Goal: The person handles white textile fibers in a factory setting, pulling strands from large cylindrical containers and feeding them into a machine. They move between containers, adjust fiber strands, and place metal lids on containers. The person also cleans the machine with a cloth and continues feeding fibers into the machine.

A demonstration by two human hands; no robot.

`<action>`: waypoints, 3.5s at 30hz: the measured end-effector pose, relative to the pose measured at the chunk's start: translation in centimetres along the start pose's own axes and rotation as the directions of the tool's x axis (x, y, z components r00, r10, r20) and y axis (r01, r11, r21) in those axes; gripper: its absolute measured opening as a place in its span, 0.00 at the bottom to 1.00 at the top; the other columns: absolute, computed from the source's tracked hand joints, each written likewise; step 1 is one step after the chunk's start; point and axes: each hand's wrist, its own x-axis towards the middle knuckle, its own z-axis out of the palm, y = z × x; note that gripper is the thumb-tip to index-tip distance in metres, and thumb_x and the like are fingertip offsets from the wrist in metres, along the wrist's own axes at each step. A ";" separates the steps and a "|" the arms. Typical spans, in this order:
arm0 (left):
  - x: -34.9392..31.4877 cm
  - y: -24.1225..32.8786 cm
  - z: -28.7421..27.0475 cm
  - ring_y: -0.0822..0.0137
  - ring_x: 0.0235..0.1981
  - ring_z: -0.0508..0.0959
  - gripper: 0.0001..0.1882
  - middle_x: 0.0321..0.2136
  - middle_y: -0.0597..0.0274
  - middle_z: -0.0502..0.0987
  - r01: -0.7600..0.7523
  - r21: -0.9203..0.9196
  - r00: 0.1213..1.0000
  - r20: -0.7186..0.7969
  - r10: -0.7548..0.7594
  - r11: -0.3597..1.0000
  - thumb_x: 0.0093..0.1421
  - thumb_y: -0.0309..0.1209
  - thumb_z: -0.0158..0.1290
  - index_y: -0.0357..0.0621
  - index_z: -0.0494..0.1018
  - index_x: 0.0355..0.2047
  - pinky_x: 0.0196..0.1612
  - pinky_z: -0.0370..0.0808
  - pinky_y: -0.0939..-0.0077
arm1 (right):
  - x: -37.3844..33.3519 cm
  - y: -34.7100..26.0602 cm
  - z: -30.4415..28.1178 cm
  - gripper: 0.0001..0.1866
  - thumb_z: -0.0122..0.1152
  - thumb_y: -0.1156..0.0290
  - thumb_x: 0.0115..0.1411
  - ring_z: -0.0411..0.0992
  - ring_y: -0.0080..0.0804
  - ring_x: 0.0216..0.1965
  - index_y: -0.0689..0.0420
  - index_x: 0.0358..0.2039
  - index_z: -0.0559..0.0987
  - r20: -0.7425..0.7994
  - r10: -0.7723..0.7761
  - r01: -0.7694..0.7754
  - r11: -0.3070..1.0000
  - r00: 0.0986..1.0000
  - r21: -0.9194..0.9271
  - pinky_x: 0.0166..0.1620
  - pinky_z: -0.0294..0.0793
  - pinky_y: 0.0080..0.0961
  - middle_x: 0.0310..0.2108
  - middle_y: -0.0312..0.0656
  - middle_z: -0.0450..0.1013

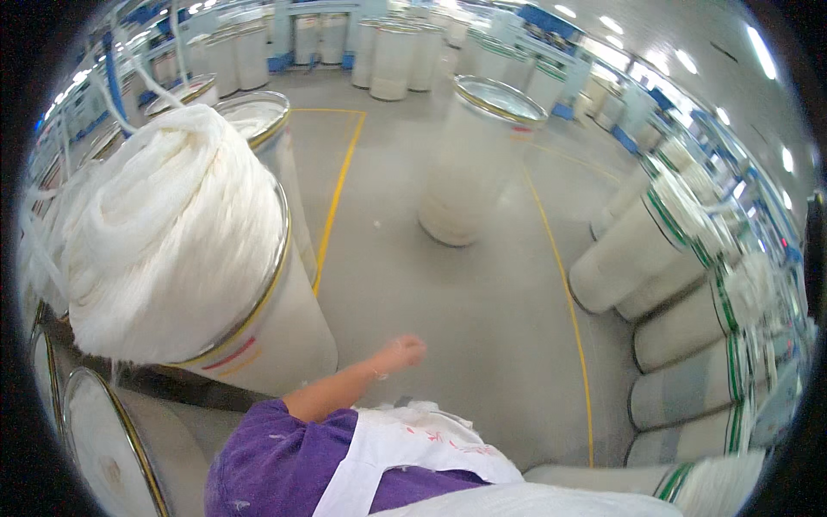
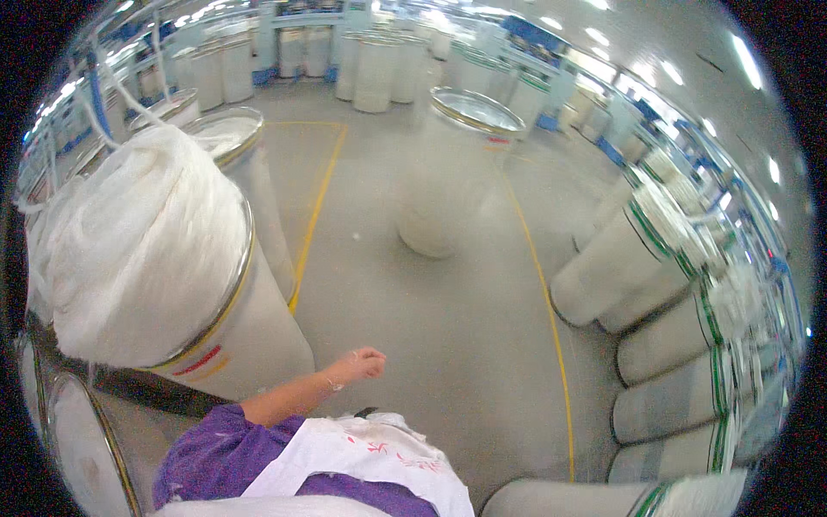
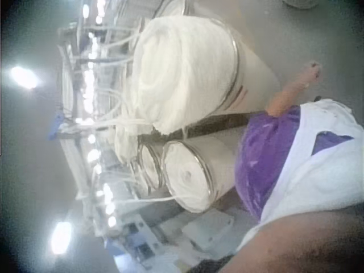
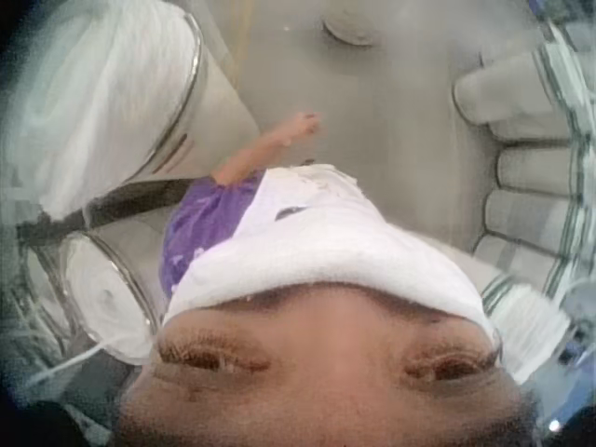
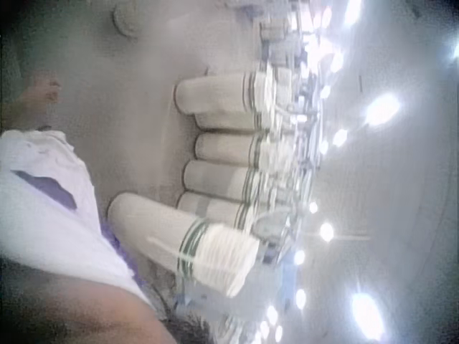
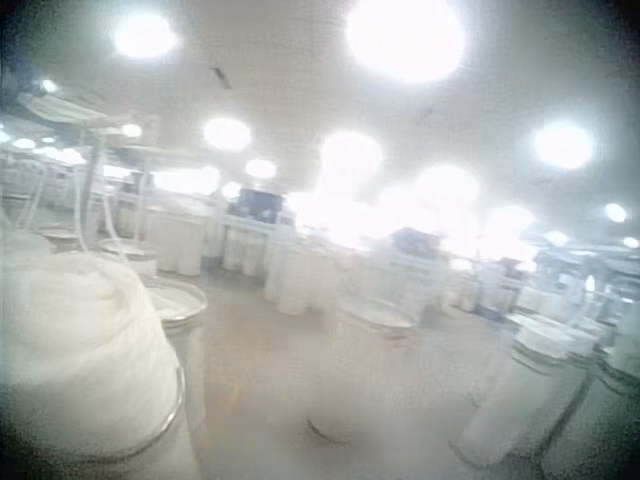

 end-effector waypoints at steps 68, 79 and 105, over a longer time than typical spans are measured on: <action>87.9 25.7 -95.0 0.41 0.47 0.76 0.21 0.44 0.39 0.77 0.663 0.476 0.708 -0.651 -0.275 0.578 0.61 0.41 0.44 0.40 0.77 0.43 0.52 0.72 0.51 | 75.2 -163.6 -13.1 0.36 0.59 0.58 0.52 0.77 0.52 0.33 0.63 0.59 0.65 0.207 -0.855 0.875 0.434 0.476 -0.216 0.38 0.74 0.43 0.29 0.55 0.77; 84.8 30.9 -103.6 0.46 0.44 0.79 0.20 0.41 0.43 0.79 0.565 0.445 0.758 -0.613 -0.223 0.695 0.57 0.44 0.49 0.42 0.79 0.39 0.47 0.74 0.52 | 72.4 -175.9 -7.2 0.35 0.61 0.55 0.53 0.76 0.51 0.28 0.63 0.56 0.66 0.274 -0.893 0.933 0.324 0.357 -0.157 0.34 0.72 0.43 0.25 0.53 0.76; 90.3 35.5 -144.5 0.45 0.45 0.79 0.17 0.43 0.50 0.80 0.820 0.095 0.404 -0.796 -0.452 0.564 0.55 0.35 0.51 0.45 0.78 0.44 0.46 0.75 0.46 | 88.3 -239.5 30.1 0.31 0.56 0.73 0.61 0.69 0.24 0.33 0.60 0.64 0.58 0.509 -0.856 0.826 0.222 -0.089 0.518 0.36 0.70 0.20 0.40 0.42 0.73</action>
